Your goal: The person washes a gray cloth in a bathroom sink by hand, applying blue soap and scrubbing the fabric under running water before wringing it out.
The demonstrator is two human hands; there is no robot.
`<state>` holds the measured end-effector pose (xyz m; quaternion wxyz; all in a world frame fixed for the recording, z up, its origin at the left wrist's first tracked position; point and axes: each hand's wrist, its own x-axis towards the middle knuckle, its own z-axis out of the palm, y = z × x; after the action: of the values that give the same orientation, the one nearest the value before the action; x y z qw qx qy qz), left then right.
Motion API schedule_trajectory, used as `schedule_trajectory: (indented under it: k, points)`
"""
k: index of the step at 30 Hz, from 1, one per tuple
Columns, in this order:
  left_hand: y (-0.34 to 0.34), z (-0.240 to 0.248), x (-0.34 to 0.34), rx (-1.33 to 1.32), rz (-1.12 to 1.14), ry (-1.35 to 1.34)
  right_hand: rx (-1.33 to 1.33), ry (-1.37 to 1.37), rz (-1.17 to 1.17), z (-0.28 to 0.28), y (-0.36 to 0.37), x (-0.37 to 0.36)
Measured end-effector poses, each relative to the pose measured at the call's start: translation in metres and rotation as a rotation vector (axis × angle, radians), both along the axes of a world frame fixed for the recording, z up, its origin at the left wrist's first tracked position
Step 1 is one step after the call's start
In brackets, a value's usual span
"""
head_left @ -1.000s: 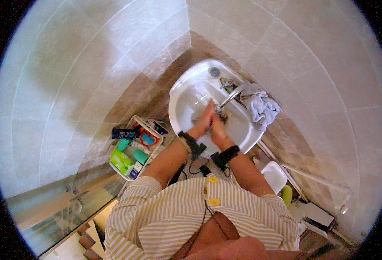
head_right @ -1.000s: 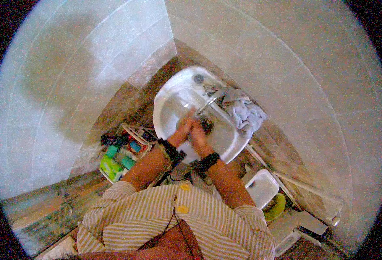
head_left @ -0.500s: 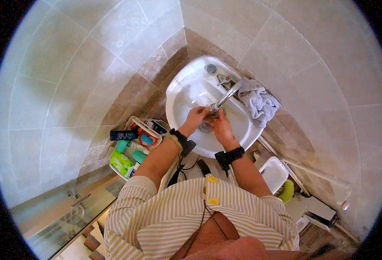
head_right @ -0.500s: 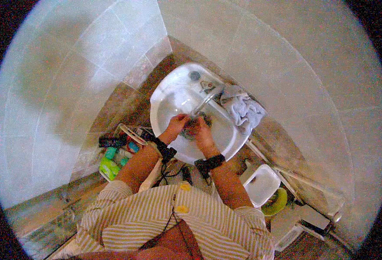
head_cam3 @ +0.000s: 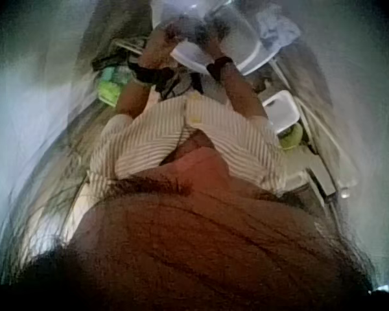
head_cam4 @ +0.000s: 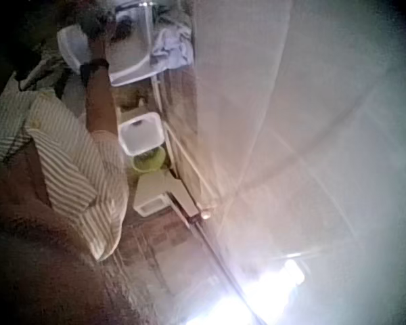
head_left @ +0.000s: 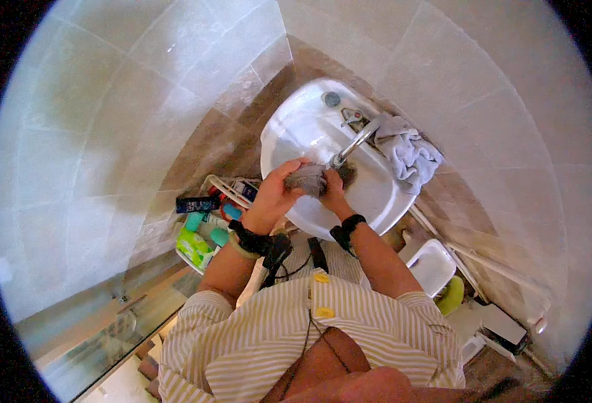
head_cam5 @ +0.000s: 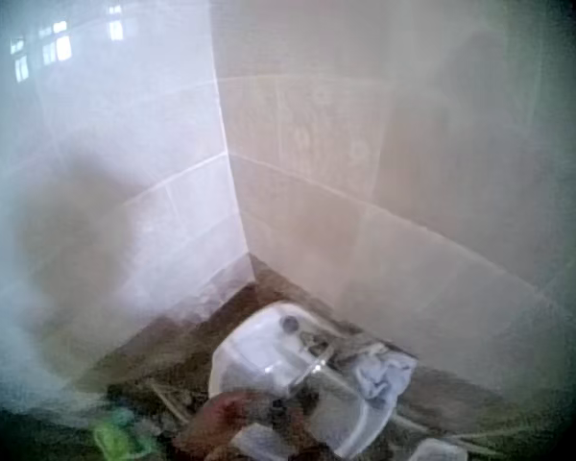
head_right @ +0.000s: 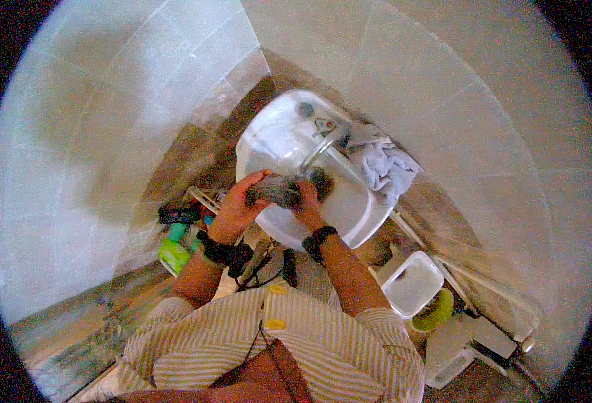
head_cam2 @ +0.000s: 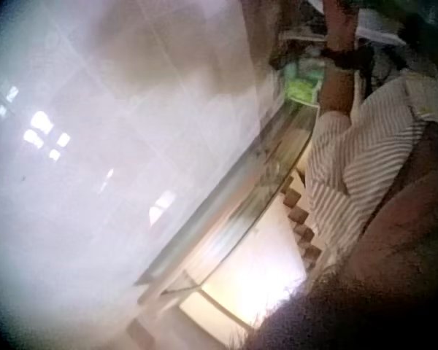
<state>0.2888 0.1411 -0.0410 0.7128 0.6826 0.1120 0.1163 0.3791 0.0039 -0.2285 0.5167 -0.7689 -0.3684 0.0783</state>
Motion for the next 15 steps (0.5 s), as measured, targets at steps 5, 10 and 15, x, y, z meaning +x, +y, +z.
schedule_trajectory:
  k: [5,10,15]
  points:
    - [0.018,0.018,-0.002,0.324,0.128,-0.049,-0.25,0.595,0.116,0.041,0.001,0.003]
    - [0.016,-0.082,0.027,-0.75,0.321,0.356,-0.12,0.737,-0.207,0.044,-0.063,0.031]
    - [-0.02,-0.168,0.042,-0.551,0.3,0.36,0.206,1.147,-0.363,0.045,-0.076,0.045]
